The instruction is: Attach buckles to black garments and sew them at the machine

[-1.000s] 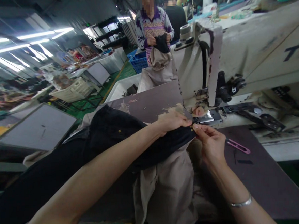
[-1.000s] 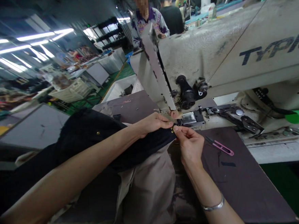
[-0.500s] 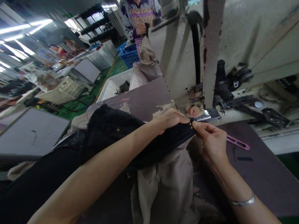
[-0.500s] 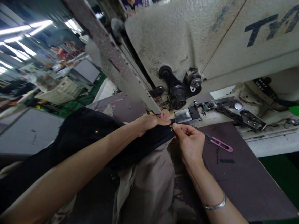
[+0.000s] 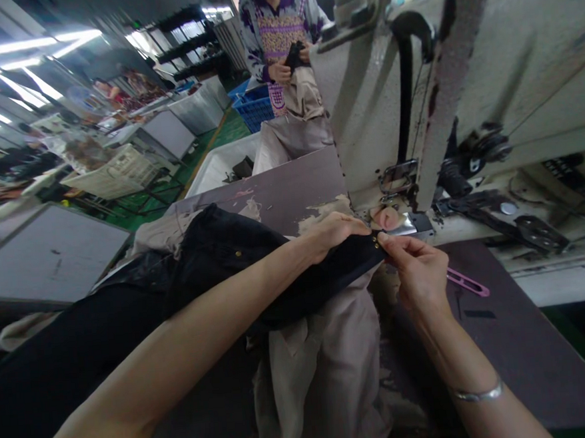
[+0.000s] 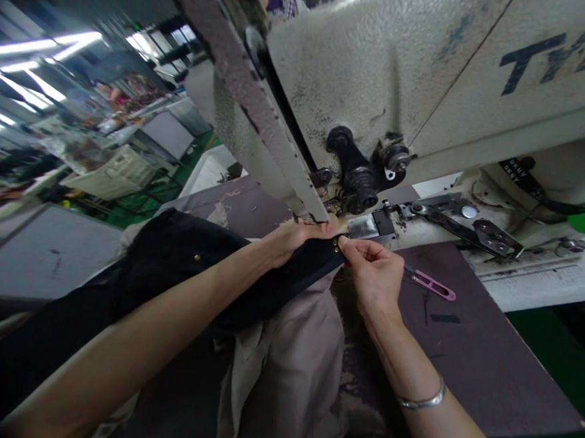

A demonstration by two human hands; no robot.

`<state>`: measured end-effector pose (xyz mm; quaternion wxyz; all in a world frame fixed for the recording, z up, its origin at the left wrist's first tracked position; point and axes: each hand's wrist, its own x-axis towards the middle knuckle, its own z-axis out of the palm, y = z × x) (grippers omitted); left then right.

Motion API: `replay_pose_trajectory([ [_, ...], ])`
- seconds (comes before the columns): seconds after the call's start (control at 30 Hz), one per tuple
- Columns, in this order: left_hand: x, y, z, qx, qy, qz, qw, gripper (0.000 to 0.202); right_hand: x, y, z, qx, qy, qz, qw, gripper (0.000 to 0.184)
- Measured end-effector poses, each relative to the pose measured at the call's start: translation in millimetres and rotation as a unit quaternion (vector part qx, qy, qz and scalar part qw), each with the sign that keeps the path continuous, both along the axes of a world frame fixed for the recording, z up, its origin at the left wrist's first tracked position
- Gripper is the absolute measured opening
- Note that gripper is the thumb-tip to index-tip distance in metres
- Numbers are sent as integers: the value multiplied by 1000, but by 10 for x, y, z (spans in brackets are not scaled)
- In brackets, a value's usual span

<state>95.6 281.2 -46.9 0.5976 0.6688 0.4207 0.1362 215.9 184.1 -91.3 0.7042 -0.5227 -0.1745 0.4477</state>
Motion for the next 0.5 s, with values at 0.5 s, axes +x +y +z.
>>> replay_pose_trajectory([
  [0.5, -24, 87, 33, -186, -48, -33, 981, 14, 29, -36, 27, -26, -3, 7, 1000, 28],
])
